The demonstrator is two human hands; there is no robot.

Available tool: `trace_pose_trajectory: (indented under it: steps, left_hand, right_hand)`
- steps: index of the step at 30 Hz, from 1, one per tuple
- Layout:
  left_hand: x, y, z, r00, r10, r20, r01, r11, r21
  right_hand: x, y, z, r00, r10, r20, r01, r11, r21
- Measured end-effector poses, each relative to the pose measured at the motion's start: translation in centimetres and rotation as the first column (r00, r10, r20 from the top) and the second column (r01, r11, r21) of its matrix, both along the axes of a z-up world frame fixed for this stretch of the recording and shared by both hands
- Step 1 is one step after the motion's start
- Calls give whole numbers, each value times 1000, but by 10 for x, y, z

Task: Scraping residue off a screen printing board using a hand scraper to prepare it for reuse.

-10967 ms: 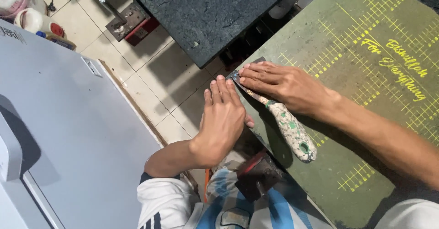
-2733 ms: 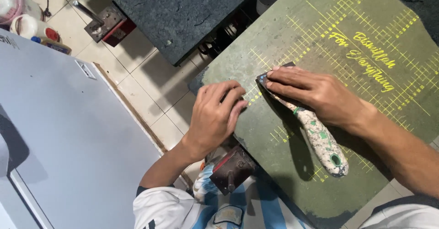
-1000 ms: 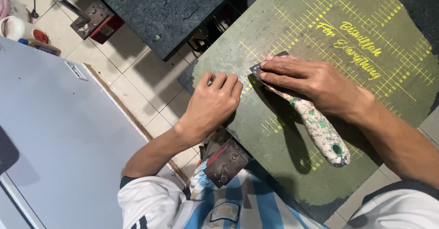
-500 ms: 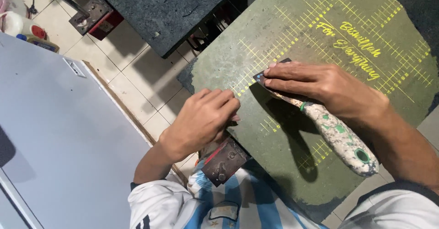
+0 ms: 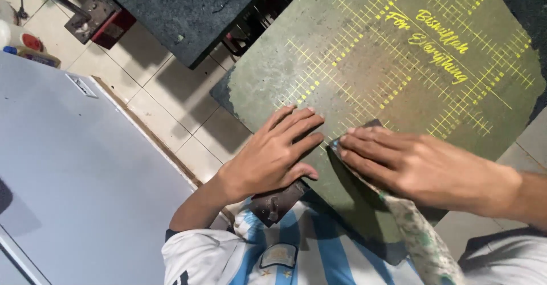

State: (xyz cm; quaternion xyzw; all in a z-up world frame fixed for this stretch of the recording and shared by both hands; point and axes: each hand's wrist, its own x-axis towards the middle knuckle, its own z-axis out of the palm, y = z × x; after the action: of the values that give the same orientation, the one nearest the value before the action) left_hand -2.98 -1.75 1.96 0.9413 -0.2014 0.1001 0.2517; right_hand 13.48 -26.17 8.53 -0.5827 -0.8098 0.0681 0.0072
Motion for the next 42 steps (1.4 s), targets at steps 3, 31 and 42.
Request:
trace_pose_trajectory:
  steps: [3, 31, 42]
  left_hand:
    - [-10, -3, -5, 1000, 8, 10, -8, 1000, -7]
    - [-17, -20, -3, 997, 71, 7, -71, 997, 7]
    - [-18, -20, -4, 997, 71, 12, -71, 997, 5]
  right_hand:
    - [-7, -11, -9, 996, -39, -83, 49, 992, 116]
    - [-12, -13, -46, 994, 57, -93, -19, 927, 373]
    - [-10, -14, -49, 993, 53, -101, -14, 935, 354]
